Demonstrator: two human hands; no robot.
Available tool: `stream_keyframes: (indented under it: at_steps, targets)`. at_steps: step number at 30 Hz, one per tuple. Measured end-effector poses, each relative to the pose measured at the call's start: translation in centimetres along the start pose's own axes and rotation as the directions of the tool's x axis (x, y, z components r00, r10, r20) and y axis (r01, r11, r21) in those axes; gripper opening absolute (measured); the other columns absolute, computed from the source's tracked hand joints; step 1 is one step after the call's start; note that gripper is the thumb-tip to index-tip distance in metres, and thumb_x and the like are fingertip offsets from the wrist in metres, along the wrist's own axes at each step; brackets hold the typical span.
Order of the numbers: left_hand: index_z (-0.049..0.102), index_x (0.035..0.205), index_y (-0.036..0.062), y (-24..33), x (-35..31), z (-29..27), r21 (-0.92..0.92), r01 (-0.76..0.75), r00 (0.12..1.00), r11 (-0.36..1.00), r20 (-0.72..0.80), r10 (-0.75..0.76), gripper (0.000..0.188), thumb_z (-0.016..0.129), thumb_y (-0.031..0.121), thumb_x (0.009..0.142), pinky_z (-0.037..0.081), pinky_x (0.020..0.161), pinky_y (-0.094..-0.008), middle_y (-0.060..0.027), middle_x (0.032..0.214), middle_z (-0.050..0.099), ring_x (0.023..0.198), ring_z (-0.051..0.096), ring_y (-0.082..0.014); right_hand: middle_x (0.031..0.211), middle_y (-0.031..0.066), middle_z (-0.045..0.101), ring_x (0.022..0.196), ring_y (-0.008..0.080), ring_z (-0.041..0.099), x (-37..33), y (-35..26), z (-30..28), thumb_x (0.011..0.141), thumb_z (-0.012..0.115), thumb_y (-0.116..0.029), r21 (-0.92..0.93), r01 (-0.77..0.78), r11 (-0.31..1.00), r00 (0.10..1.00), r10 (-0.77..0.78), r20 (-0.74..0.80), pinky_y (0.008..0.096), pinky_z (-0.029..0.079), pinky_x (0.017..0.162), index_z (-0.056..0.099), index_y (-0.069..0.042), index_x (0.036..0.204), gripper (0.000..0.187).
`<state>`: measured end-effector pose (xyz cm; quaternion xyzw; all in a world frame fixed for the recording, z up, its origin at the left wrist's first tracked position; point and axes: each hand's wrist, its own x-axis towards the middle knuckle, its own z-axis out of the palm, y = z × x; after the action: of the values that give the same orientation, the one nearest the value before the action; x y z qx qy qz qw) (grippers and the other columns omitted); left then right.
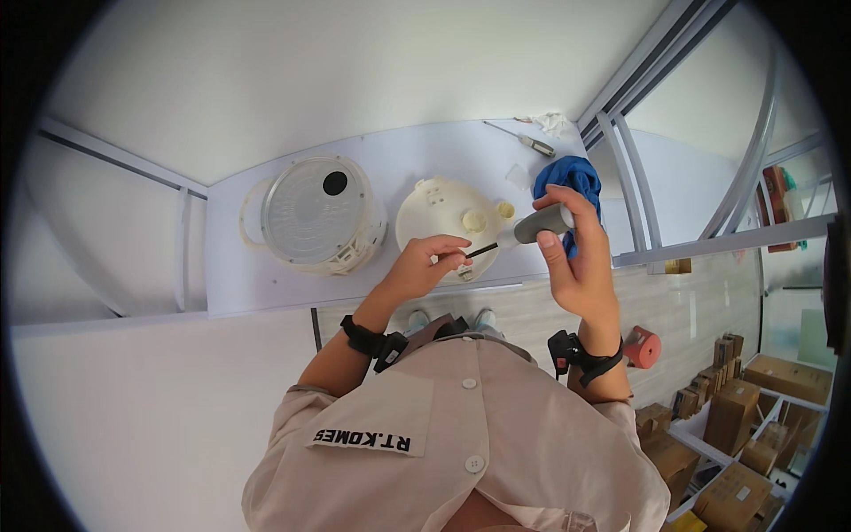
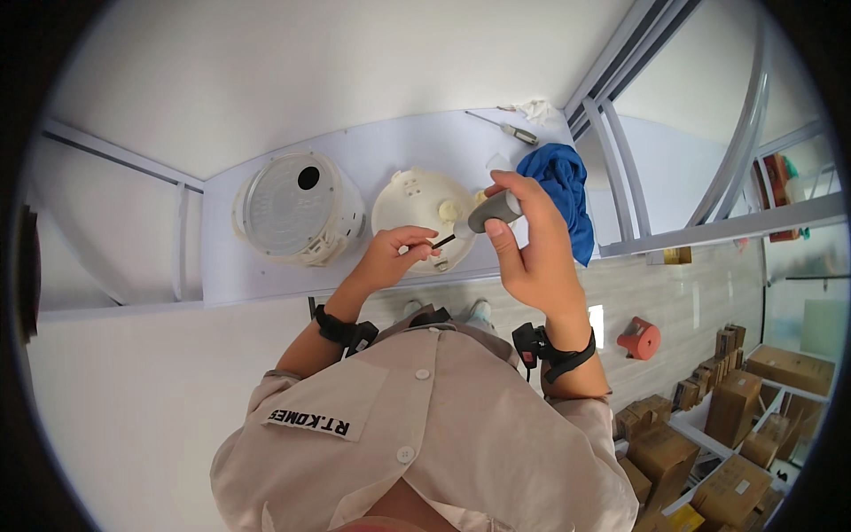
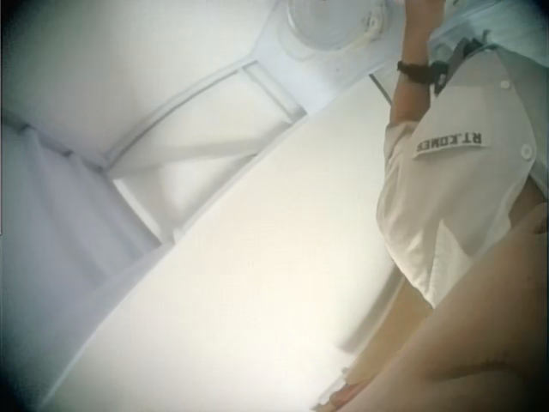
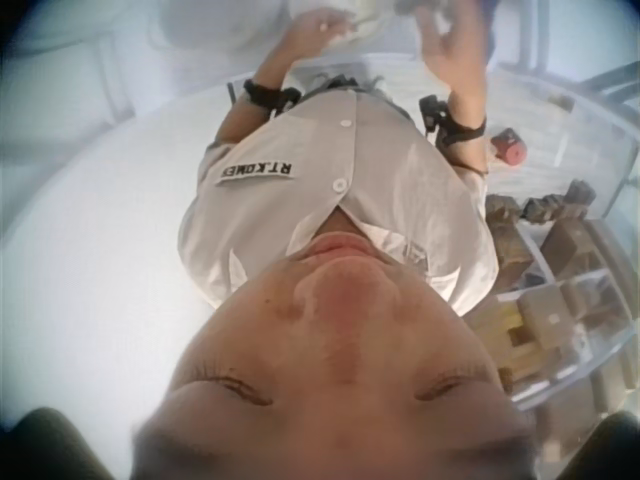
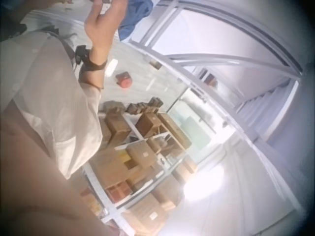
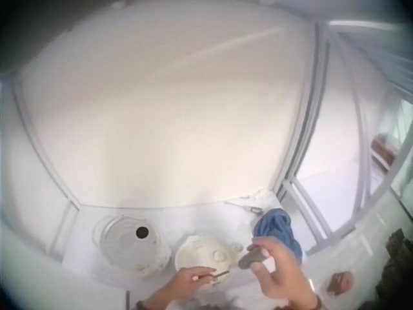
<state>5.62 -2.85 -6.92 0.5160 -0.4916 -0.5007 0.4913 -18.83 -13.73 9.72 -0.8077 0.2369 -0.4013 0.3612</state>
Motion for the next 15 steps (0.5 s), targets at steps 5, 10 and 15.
stream_keyframes:
  at_steps: [5, 10, 15]
  targets:
    - [0.077, 0.133, 0.0032, 1.0, -0.5, -0.6, 0.500, -0.163, 0.986, 0.851, 0.095, 0.134, 0.031, 0.075, 0.016, 0.105, 0.061, 0.088, -0.0392, -0.0159, 0.108, 0.083, 0.098, 0.081, -0.0290, 0.119, 0.0194, 0.071, 0.104, 0.0362, 0.070, -0.9, 0.3, 2.3, 0.104, 0.071, -0.004, -0.169, -0.030, 0.985, 1.000, 0.030, -0.008, 0.0421, 0.054, 0.095, 0.061, -0.002, 0.138, 0.036]
    - [0.080, 0.120, 0.0079, -1.2, -0.2, -0.7, 0.559, -0.205, 0.979, 0.804, 0.133, 0.157, 0.024, 0.075, 0.024, 0.104, 0.059, 0.082, -0.0456, -0.0151, 0.102, 0.082, 0.093, 0.077, -0.0371, 0.120, 0.0170, 0.072, 0.106, 0.0341, 0.069, -2.4, 1.0, 3.9, 0.104, 0.072, -0.003, -0.226, -0.032, 0.974, 0.999, 0.036, 0.012, 0.0402, 0.054, 0.099, 0.060, -0.003, 0.138, 0.036]
    - [0.081, 0.114, 0.0086, -2.9, 0.1, -0.5, 0.580, -0.138, 0.990, 0.803, 0.079, 0.114, 0.020, 0.076, 0.025, 0.102, 0.059, 0.080, -0.0470, -0.0141, 0.099, 0.081, 0.092, 0.076, -0.0378, 0.123, 0.0202, 0.071, 0.109, 0.0419, 0.067, -3.1, 0.7, 5.2, 0.097, 0.075, 0.002, -0.246, -0.007, 0.969, 1.000, 0.011, 0.013, 0.0463, 0.055, 0.096, 0.062, -0.002, 0.136, 0.041]
